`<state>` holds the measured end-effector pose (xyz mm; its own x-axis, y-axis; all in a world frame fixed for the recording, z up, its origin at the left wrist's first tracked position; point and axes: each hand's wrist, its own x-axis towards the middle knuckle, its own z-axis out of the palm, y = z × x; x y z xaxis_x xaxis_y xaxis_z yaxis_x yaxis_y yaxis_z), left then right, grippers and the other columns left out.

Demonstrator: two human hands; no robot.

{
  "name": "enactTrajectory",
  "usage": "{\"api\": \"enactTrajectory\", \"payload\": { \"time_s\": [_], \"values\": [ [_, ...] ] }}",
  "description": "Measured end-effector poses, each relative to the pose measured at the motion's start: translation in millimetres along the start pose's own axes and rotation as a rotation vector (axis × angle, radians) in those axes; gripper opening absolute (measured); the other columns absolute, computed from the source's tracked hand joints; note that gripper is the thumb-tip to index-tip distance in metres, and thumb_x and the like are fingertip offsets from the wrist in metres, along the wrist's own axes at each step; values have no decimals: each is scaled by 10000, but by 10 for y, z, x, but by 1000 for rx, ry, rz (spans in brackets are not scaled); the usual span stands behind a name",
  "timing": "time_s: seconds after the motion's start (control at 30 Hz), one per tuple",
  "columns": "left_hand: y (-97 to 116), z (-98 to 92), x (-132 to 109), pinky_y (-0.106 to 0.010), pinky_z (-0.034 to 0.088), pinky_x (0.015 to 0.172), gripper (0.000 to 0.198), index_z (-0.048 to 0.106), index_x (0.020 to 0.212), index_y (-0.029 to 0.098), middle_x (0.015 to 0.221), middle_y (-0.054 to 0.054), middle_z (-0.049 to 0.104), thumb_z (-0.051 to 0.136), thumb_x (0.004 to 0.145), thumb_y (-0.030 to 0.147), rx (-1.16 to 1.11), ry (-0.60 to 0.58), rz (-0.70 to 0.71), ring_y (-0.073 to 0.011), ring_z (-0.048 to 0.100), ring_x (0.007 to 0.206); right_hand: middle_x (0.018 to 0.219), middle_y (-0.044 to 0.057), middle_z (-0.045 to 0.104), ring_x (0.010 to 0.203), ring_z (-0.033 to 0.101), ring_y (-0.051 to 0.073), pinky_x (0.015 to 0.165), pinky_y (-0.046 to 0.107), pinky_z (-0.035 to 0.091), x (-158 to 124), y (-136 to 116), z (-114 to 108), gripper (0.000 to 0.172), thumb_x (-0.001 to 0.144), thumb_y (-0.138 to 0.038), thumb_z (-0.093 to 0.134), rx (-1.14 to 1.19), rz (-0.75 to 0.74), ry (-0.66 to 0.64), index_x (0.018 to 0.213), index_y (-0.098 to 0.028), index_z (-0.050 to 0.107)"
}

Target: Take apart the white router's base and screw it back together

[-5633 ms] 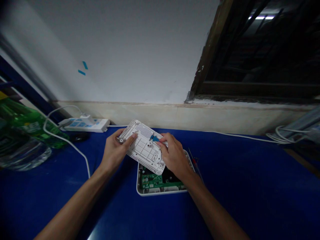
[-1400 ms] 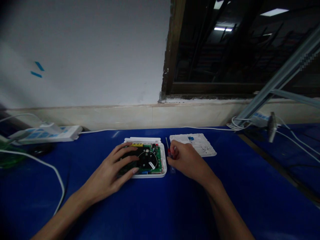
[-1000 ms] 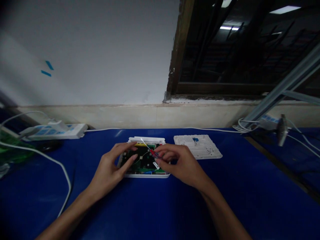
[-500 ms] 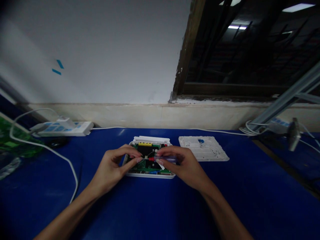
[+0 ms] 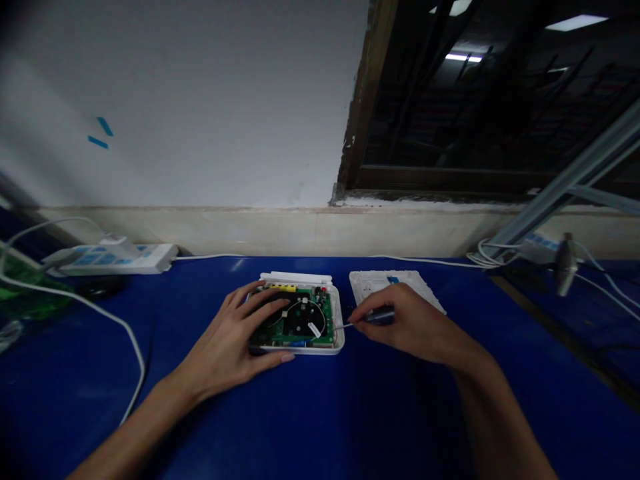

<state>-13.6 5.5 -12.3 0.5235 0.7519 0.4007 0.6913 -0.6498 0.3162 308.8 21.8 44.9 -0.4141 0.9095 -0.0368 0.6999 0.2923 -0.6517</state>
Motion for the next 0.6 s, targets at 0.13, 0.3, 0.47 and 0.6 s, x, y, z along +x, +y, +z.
{"api": "enactTrajectory", "payload": {
  "time_s": [0.13,0.3,0.47,0.6],
  "values": [
    [-39,52,-17,-680,302,1156,829,524,1457,265,1517,-109,510,689,797,739,57,-46,-19,-409,376,1423,863,-2,797,803,732,239,739,344,565,35,-142,-93,161,799,-259,718,-194,-22,-152,898,-313,833],
    [-58,81,-29,-670,310,1161,787,500,1476,284,1540,-99,482,690,831,692,71,-89,-41,-398,364,1436,975,36,760,932,696,249,813,354,536,34,-320,8,186,809,-248,677,-303,-52,-140,949,-284,793],
    [-60,101,-42,-626,365,1148,774,449,1516,303,1573,-101,429,645,873,685,57,-121,-62,-385,363,1441,1060,44,743,1001,679,249,891,392,529,-114,-233,109,202,928,-344,602,-252,-56,-117,1048,-291,755],
    [-56,111,-57,-620,377,1140,759,404,1546,337,1603,-97,377,588,905,698,39,-146,-77,-392,352,1444,1097,28,755,1036,684,239,941,386,525,-245,-78,125,231,969,-432,586,-114,-19,-68,1061,-319,765]
  ]
}}
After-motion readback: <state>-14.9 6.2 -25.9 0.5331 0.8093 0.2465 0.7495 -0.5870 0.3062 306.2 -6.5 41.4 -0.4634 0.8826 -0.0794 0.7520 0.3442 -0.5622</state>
